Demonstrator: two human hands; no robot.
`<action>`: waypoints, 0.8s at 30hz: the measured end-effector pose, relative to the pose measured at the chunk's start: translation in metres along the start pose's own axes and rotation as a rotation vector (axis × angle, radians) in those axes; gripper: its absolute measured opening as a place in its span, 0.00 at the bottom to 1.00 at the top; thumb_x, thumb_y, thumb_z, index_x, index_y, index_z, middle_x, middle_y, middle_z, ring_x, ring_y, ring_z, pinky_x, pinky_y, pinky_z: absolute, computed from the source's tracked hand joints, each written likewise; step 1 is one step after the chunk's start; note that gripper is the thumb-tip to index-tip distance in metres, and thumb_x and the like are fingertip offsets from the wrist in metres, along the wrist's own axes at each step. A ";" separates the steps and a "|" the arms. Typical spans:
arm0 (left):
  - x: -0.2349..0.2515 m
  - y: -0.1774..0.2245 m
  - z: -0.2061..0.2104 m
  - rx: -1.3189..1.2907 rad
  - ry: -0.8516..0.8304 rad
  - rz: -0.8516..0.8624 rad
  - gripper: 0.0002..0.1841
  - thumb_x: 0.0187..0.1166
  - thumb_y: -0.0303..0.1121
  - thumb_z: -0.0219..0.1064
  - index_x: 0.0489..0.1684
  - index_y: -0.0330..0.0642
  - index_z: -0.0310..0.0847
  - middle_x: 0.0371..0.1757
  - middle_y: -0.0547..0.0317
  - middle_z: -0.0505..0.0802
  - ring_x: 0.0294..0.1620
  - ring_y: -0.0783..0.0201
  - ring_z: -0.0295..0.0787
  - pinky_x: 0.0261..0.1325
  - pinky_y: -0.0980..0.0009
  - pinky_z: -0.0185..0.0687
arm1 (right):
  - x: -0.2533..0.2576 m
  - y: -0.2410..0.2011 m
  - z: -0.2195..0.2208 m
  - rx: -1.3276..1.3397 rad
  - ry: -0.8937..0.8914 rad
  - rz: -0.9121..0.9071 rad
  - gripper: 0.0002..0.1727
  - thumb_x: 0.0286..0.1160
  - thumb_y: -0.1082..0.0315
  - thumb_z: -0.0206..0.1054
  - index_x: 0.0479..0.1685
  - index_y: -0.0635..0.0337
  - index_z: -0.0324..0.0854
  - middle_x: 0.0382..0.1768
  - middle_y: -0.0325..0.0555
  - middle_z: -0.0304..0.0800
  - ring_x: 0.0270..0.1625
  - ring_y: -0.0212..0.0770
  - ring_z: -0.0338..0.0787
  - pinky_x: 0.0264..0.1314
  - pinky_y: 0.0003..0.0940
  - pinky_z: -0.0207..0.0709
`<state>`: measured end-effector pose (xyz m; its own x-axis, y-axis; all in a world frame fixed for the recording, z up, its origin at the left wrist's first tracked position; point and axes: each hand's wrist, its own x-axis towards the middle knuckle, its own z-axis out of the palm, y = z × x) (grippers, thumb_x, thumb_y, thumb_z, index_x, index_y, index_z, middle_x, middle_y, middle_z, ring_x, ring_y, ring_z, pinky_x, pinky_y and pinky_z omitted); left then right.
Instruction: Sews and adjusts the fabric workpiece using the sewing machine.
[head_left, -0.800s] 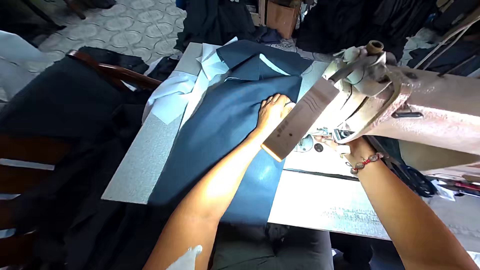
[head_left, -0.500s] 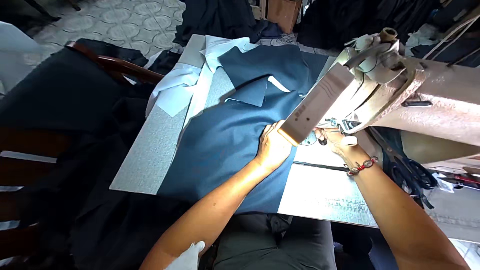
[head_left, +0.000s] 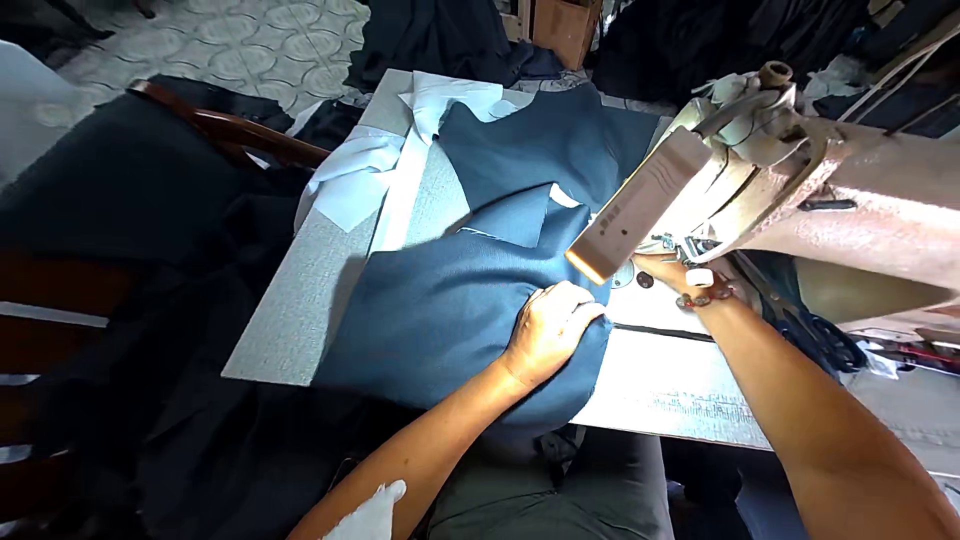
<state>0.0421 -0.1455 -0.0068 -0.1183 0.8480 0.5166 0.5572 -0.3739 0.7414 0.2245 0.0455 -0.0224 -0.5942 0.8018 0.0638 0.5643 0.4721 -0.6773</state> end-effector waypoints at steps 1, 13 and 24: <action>-0.003 0.001 -0.002 -0.041 -0.004 -0.009 0.11 0.83 0.33 0.65 0.37 0.37 0.90 0.36 0.57 0.92 0.41 0.67 0.89 0.51 0.66 0.82 | 0.003 0.007 0.004 -0.025 0.019 -0.035 0.19 0.80 0.64 0.69 0.60 0.71 0.84 0.58 0.58 0.90 0.65 0.40 0.86 0.73 0.37 0.75; -0.031 0.007 -0.021 0.004 0.327 -0.076 0.09 0.83 0.26 0.62 0.36 0.30 0.84 0.36 0.56 0.89 0.40 0.78 0.84 0.50 0.85 0.78 | -0.020 -0.029 0.023 -0.144 0.384 -0.240 0.14 0.80 0.70 0.62 0.47 0.73 0.89 0.50 0.68 0.93 0.60 0.63 0.92 0.67 0.60 0.78; -0.060 0.021 -0.028 0.000 0.167 0.144 0.20 0.93 0.42 0.52 0.35 0.36 0.80 0.35 0.55 0.89 0.44 0.73 0.87 0.55 0.82 0.81 | -0.046 -0.048 0.013 -0.104 0.269 0.047 0.18 0.88 0.65 0.59 0.56 0.74 0.84 0.54 0.73 0.88 0.59 0.71 0.88 0.61 0.70 0.76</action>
<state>0.0375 -0.2145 -0.0103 -0.1719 0.7122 0.6806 0.5785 -0.4863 0.6549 0.2172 -0.0188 -0.0025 -0.4001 0.8856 0.2357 0.6515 0.4558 -0.6065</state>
